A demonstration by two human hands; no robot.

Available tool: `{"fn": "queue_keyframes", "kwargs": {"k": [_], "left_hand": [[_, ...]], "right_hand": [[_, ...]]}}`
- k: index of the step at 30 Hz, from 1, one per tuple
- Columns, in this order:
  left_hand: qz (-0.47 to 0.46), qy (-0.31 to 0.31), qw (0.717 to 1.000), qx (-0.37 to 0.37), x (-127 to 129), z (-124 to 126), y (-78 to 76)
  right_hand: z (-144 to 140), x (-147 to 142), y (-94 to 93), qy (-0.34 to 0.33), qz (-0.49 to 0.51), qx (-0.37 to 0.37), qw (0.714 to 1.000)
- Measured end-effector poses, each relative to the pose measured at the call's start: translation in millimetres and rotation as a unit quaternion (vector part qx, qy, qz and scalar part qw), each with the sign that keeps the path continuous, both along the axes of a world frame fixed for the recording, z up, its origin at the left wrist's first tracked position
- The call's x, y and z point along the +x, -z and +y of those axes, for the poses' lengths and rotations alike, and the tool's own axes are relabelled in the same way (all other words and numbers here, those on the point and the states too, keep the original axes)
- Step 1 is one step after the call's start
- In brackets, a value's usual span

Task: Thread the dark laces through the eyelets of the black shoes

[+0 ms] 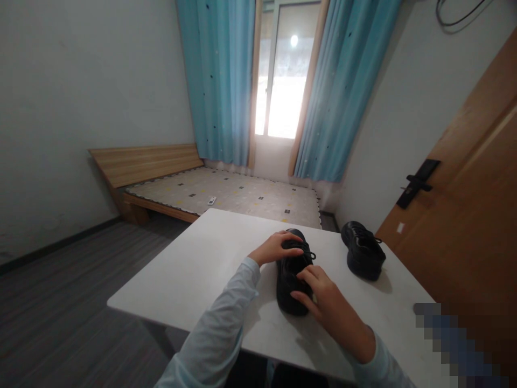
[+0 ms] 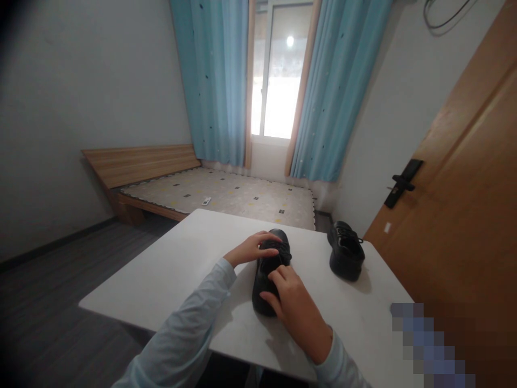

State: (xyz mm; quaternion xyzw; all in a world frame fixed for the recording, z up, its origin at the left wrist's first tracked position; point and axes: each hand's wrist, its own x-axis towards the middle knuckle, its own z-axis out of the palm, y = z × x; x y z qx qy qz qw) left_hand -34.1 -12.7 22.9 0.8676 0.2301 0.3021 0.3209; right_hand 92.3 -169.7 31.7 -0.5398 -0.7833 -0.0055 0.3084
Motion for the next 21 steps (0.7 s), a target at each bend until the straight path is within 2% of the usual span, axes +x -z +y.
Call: {"fn": "queue_keyframes", "kwargs": {"k": [2, 5, 10, 14, 18, 21], "left_hand": [[0.003, 0.024, 1.000, 0.017, -0.7, 0.4, 0.6], [-0.004, 0.048, 0.998, 0.042, -1.1, 2.7, 4.1], [0.002, 0.037, 0.998, 0.046, -0.2, 4.8, 6.7], [0.015, 0.025, 0.999, 0.043, 0.3, 4.8, 5.1], [0.001, 0.043, 0.998, 0.053, -0.1, 5.9, 5.3], [0.000, 0.043, 0.998, 0.046, -0.6, 7.1, 6.6]], "right_hand": [[3.4, 7.2, -16.6, -0.004, 0.005, -0.021, 1.000], [13.4, 19.2, -38.8, 0.024, -0.006, -0.017, 1.000], [40.5, 33.1, -57.3, 0.043, -0.062, -0.013, 0.997], [61.1, 36.1, -54.4, 0.005, -0.100, 0.017, 0.995], [71.3, 36.1, -38.1, -0.034, -0.136, 0.031, 0.990], [72.6, 36.0, -24.2, -0.039, -0.163, 0.021, 0.986]]}}
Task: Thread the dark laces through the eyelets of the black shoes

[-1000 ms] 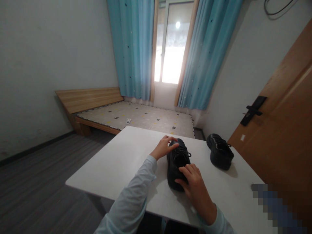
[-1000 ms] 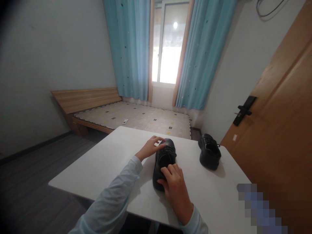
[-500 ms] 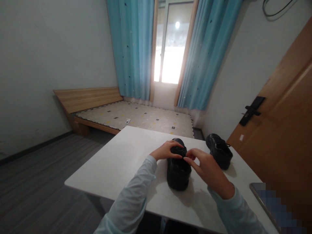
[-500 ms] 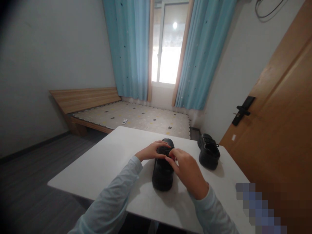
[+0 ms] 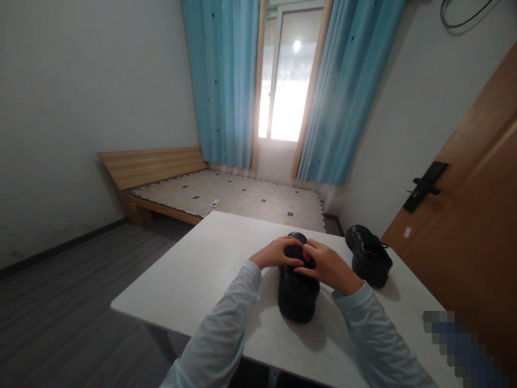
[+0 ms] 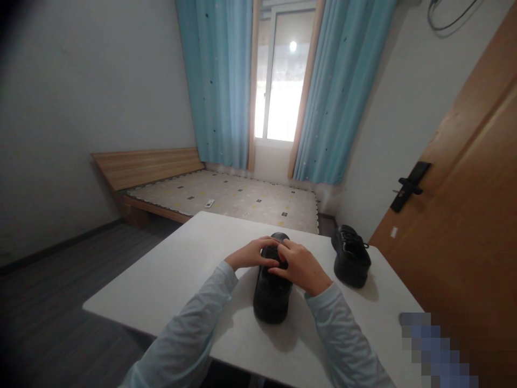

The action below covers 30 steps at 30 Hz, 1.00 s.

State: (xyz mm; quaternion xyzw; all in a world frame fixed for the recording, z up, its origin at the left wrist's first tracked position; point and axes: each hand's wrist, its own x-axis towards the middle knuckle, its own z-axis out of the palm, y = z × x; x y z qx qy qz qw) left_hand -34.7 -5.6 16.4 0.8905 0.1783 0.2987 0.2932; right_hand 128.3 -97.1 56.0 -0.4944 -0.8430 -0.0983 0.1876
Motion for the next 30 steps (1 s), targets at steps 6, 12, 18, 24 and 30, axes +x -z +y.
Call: {"fn": "queue_keyframes", "kwargs": {"k": [6, 12, 18, 24, 30], "left_hand": [[-0.003, -0.008, 1.000, 0.008, 1.3, 0.5, 0.2], [-0.013, -0.035, 0.999, 0.012, 2.7, 0.6, 0.5], [-0.016, -0.049, 0.999, 0.010, 1.7, 0.6, 0.1], [-0.024, -0.048, 0.998, 0.014, 3.4, 2.3, 3.0], [-0.028, -0.055, 0.998, 0.010, 4.1, 2.2, 5.6]], "right_hand": [[-4.1, 3.0, 6.0, 0.012, -0.016, 0.000, 1.000], [-3.7, 6.4, 3.3, 0.002, 0.002, -0.015, 1.000], [1.4, 11.7, 12.2, -0.031, 0.131, -0.017, 0.991], [2.5, 21.2, 14.0, -0.055, 0.289, -0.054, 0.954], [3.4, 33.6, 12.4, -0.071, 0.471, -0.145, 0.867]]}}
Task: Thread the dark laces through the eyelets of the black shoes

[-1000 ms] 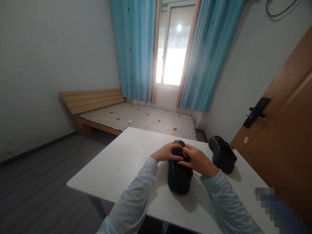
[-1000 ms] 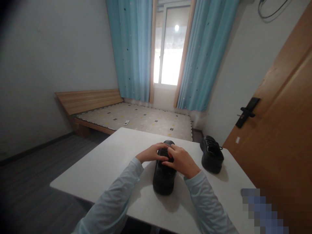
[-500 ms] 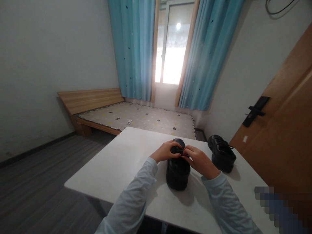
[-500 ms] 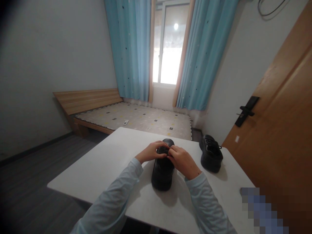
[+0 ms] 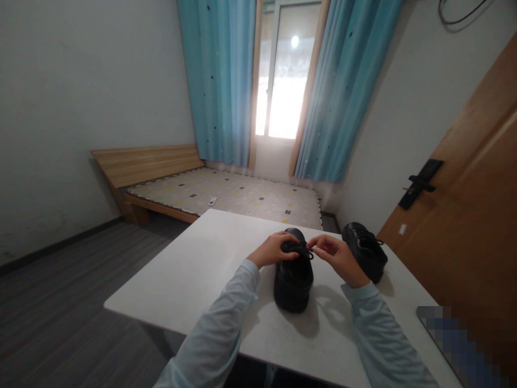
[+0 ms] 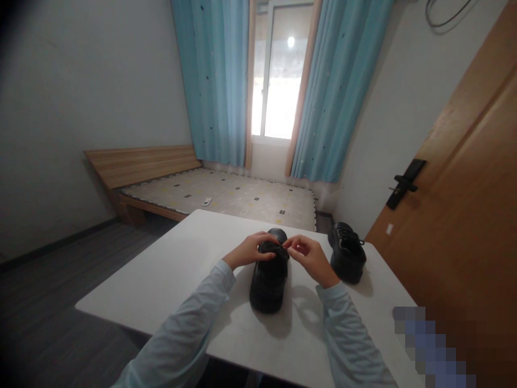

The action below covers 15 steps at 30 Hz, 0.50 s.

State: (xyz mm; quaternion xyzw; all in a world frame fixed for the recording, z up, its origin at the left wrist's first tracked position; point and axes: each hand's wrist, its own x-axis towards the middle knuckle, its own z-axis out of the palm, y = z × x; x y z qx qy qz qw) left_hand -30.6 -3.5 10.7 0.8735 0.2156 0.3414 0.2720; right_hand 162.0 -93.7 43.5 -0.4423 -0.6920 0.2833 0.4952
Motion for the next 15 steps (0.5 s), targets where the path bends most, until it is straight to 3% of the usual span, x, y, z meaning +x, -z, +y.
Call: {"fn": "queue_keyframes", "kwargs": {"k": [9, 15], "left_hand": [[0.013, -0.006, 1.000, -0.004, 0.6, -1.6, -1.4], [0.006, 0.001, 1.000, -0.001, -0.6, -0.2, 1.3]], "right_hand": [[-3.2, 7.8, -3.4, -0.037, 0.216, -0.040, 0.975], [-8.1, 16.8, -8.7, -0.044, 0.293, -0.037, 0.954]]}}
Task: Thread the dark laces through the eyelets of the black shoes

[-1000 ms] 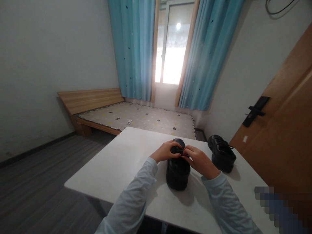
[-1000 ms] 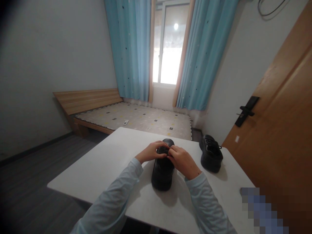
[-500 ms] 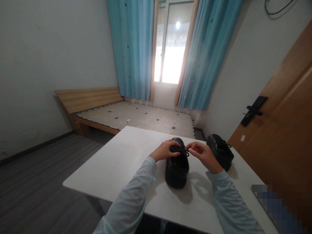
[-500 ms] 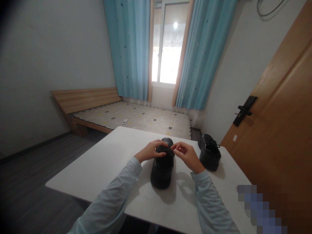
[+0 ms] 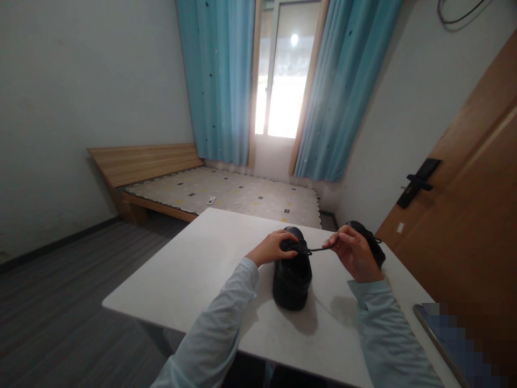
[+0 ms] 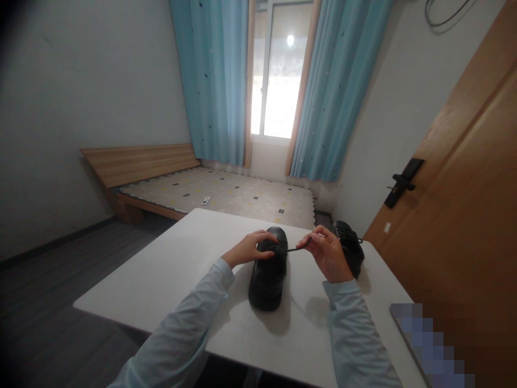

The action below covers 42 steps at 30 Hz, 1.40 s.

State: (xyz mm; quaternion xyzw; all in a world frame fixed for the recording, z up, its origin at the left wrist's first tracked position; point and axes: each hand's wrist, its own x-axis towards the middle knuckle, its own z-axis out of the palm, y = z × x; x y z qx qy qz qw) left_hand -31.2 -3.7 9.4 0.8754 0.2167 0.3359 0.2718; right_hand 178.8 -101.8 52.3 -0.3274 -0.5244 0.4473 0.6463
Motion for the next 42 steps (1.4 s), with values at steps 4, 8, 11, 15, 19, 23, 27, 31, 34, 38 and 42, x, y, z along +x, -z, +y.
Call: {"fn": "queue_keyframes", "kwargs": {"k": [4, 8, 11, 15, 19, 23, 27, 31, 34, 38, 42], "left_hand": [[-0.029, 0.026, 0.999, 0.000, -1.1, -1.7, -2.6], [-0.053, 0.039, 0.998, -0.007, 0.0, -4.9, -9.0], [-0.068, 0.046, 0.997, -0.008, 1.2, -6.8, -12.6], [-0.076, 0.030, 0.995, -0.050, 1.5, -8.9, -14.8], [-0.105, 0.000, 0.985, -0.136, 1.5, -10.6, -17.3], [-0.172, -0.030, 0.972, -0.157, 1.7, -8.7, -19.5], [-0.197, -0.149, 0.956, -0.158, 2.0, 0.3, -14.3], [-0.169, -0.300, 0.927, -0.147, 1.2, 9.0, -5.7], [-0.170, -0.311, 0.932, -0.076, 0.0, 6.9, -7.1], [-0.100, -0.249, 0.963, -0.003, -1.2, -6.0, -19.1], [-0.023, -0.182, 0.981, 0.056, -1.4, -13.5, -24.7]], "right_hand": [[2.1, 3.2, 4.6, 0.003, -0.015, -0.031, 0.999], [6.9, -3.0, 11.2, 0.027, -0.074, -0.085, 0.993], [10.7, -10.1, 16.0, 0.037, -0.144, -0.111, 0.983], [15.3, -16.9, 24.6, 0.045, -0.240, -0.107, 0.964], [16.2, -21.3, 30.9, 0.065, -0.317, -0.065, 0.944], [11.9, -27.3, 28.4, 0.100, -0.393, 0.005, 0.914], [8.3, -33.3, 24.8, 0.130, -0.476, 0.072, 0.867], [6.9, -36.4, 27.1, 0.158, -0.522, 0.117, 0.830], [6.2, -38.1, 29.3, 0.173, -0.550, 0.134, 0.806], [6.8, -40.1, 30.0, 0.195, -0.599, 0.159, 0.760], [8.2, -40.6, 30.1, 0.214, -0.633, 0.191, 0.719]]}}
